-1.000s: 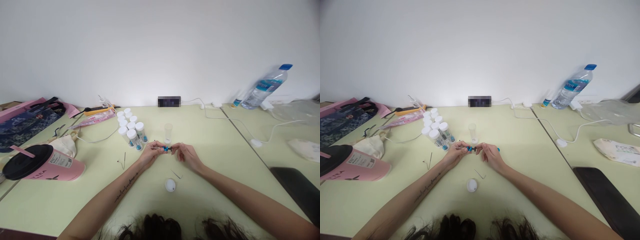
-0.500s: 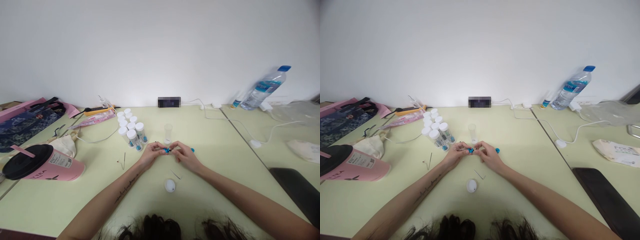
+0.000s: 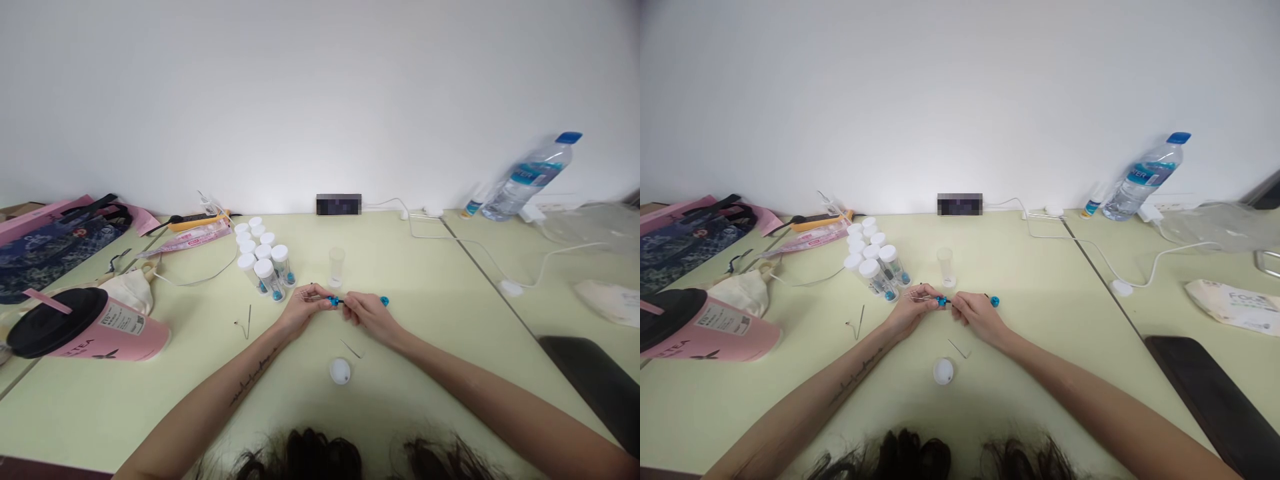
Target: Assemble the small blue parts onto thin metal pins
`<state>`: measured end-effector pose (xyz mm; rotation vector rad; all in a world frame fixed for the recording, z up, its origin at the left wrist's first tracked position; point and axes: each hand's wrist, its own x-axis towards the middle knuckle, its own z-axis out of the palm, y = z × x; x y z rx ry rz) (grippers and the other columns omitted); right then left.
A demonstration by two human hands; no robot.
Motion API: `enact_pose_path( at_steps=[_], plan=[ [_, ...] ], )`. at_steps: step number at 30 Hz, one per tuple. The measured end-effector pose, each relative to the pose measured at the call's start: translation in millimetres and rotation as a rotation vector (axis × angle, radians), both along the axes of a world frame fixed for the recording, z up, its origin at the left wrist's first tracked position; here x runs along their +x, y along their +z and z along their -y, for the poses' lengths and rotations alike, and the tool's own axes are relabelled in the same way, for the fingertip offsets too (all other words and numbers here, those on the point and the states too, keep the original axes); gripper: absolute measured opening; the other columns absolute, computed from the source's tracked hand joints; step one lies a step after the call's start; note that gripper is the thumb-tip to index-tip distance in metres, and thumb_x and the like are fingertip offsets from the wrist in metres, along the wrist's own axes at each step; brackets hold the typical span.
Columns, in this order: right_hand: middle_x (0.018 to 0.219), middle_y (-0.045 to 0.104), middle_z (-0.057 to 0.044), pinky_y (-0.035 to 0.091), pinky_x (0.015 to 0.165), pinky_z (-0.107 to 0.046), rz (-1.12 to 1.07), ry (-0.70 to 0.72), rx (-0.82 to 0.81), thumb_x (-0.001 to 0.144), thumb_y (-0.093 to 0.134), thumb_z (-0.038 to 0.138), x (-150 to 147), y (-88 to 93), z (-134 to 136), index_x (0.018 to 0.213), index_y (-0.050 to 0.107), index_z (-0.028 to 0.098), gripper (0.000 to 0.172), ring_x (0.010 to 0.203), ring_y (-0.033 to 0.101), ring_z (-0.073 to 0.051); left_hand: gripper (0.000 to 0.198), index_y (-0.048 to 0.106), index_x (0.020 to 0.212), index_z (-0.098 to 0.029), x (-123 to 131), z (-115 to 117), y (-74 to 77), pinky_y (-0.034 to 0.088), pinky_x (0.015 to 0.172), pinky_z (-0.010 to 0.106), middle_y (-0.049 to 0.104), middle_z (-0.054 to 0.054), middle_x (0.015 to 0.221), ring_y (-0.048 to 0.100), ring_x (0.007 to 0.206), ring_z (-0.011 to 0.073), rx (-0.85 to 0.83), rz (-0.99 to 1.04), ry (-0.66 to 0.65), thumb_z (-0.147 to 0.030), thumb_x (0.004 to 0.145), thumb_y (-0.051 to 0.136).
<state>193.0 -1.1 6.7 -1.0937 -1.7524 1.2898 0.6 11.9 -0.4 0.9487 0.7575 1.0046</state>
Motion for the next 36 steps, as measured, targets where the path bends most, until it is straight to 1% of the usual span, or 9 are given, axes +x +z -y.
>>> enact_pose_path(
  at_steps=[3, 6, 10, 16, 20, 26, 30, 34, 36],
  plan=[
    [0.078, 0.056, 0.001, 0.037, 0.048, -0.022, -0.021, -0.022, 0.001, 0.085, 0.056, 0.042, -0.6, 0.1, 0.5, 0.084, 0.05, 0.02, 0.023, 0.048, 0.045, -0.007, 0.02, 0.067, 0.077, -0.013, -0.4, -0.9, -1.0, 0.048, 0.078, 0.029, 0.07, 0.004, 0.077, 0.064, 0.073, 0.0136, -0.002, 0.002, 0.01, -0.02, 0.062, 0.078],
    [0.104, 0.052, -0.002, 0.04, 0.049, -0.022, -0.057, -0.051, -0.004, 0.081, 0.061, 0.041, -1.1, 2.6, 1.2, 0.102, 0.043, 0.024, 0.032, 0.051, 0.046, -0.005, 0.02, 0.067, 0.076, -0.013, -0.5, -1.0, -0.5, 0.047, 0.079, 0.029, 0.07, 0.004, 0.078, 0.064, 0.074, 0.0136, -0.003, -0.001, 0.005, -0.019, 0.062, 0.078],
    [0.085, 0.053, -0.001, 0.038, 0.046, -0.021, -0.058, -0.024, -0.029, 0.089, 0.046, 0.046, -1.2, 6.9, 1.5, 0.097, 0.047, 0.02, 0.026, 0.048, 0.044, -0.006, 0.019, 0.067, 0.075, -0.013, 0.1, 0.2, 2.0, 0.047, 0.079, 0.031, 0.07, 0.005, 0.077, 0.063, 0.074, 0.0148, -0.001, -0.008, -0.005, -0.019, 0.061, 0.079],
    [0.07, 0.053, 0.002, 0.037, 0.048, -0.021, -0.046, -0.012, -0.018, 0.089, 0.048, 0.046, -0.4, 5.7, 0.9, 0.091, 0.049, 0.02, 0.026, 0.05, 0.045, -0.008, 0.019, 0.067, 0.074, -0.013, 0.5, 0.7, 2.7, 0.047, 0.079, 0.032, 0.07, 0.004, 0.077, 0.064, 0.075, 0.0148, 0.004, -0.011, -0.008, -0.019, 0.061, 0.079],
    [0.05, 0.046, 0.003, 0.035, 0.049, -0.022, -0.018, -0.031, -0.01, 0.093, 0.038, 0.049, 0.2, 1.3, -0.3, 0.07, 0.053, 0.018, 0.041, 0.047, 0.043, -0.01, 0.02, 0.067, 0.074, -0.012, 0.3, 0.0, 1.0, 0.048, 0.078, 0.031, 0.07, 0.004, 0.076, 0.064, 0.074, 0.015, 0.004, -0.012, -0.01, -0.018, 0.06, 0.079],
    [0.052, 0.048, 0.004, 0.035, 0.046, -0.022, -0.056, -0.075, -0.003, 0.094, 0.033, 0.051, 1.0, 5.1, 0.2, 0.096, 0.058, 0.018, 0.042, 0.044, 0.043, -0.011, 0.018, 0.066, 0.075, -0.013, -0.7, -1.5, -0.7, 0.049, 0.078, 0.029, 0.07, 0.003, 0.079, 0.064, 0.074, 0.0133, -0.012, 0.002, 0.02, -0.02, 0.062, 0.078],
    [0.056, 0.051, 0.001, 0.035, 0.043, -0.022, -0.082, -0.09, -0.019, 0.093, 0.03, 0.054, 1.6, 4.4, 0.5, 0.082, 0.061, 0.016, 0.05, 0.044, 0.043, -0.01, 0.02, 0.067, 0.075, -0.013, -0.7, -1.4, -0.9, 0.049, 0.078, 0.029, 0.07, 0.004, 0.078, 0.064, 0.074, 0.0139, -0.019, 0.002, 0.028, -0.02, 0.061, 0.079],
    [0.068, 0.057, -0.001, 0.036, 0.043, -0.022, -0.108, -0.115, -0.022, 0.093, 0.027, 0.056, 1.7, 1.6, 0.2, 0.096, 0.06, 0.016, 0.051, 0.044, 0.044, -0.009, 0.021, 0.067, 0.076, -0.013, -0.6, -1.7, -1.2, 0.049, 0.079, 0.029, 0.07, 0.004, 0.079, 0.064, 0.074, 0.0133, -0.03, 0.008, 0.04, -0.021, 0.061, 0.079],
    [0.07, 0.058, -0.002, 0.036, 0.043, -0.022, -0.113, -0.121, -0.026, 0.092, 0.028, 0.057, 1.8, 1.4, 0.0, 0.093, 0.06, 0.016, 0.052, 0.045, 0.045, -0.009, 0.021, 0.067, 0.076, -0.013, -0.7, -2.0, -1.6, 0.049, 0.078, 0.029, 0.07, 0.004, 0.079, 0.064, 0.074, 0.0134, -0.034, 0.01, 0.041, -0.02, 0.061, 0.079]
  ],
)
